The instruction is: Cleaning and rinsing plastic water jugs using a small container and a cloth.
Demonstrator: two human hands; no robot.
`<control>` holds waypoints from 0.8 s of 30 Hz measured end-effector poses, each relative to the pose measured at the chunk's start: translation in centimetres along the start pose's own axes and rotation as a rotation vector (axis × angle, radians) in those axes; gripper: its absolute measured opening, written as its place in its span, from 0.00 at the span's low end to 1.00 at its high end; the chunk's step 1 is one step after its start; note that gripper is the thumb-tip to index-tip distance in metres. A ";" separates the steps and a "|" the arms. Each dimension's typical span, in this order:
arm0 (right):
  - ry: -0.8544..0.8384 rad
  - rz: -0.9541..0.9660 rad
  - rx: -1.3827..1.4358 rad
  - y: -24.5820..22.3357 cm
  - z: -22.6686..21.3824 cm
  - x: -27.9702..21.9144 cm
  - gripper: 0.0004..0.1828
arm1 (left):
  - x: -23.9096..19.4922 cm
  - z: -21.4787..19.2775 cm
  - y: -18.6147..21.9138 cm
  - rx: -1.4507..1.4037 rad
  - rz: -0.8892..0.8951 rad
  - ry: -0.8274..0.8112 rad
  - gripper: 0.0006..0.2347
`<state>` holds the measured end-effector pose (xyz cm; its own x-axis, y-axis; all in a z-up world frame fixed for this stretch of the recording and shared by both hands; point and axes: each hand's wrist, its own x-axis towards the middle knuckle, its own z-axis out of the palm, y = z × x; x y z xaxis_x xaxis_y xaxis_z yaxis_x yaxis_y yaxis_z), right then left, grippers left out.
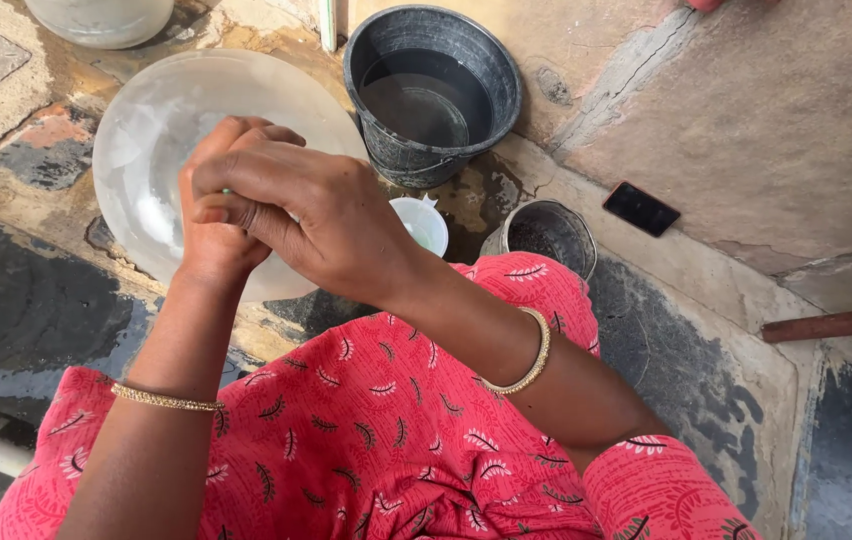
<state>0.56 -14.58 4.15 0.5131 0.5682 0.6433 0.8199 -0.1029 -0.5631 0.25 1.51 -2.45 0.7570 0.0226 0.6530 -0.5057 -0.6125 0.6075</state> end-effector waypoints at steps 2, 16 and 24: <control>-0.032 -0.026 -0.014 0.5 -0.1 0.3 0.12 | 0.5 0.0 -0.2 0.007 0.015 0.000 0.08; -0.006 -0.065 -0.102 1.3 -0.2 0.6 0.03 | 1.0 -0.8 -0.6 0.175 0.062 -0.017 0.09; -0.060 -0.048 -0.035 -2.7 -1.7 1.8 0.06 | 1.0 -1.9 -1.1 0.154 0.060 -0.025 0.11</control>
<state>-0.30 -14.63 7.70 0.4580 0.6207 0.6364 0.8521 -0.1025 -0.5132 0.75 3.69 -1.63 0.7385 -0.0358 0.6733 -0.4820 -0.7263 0.4901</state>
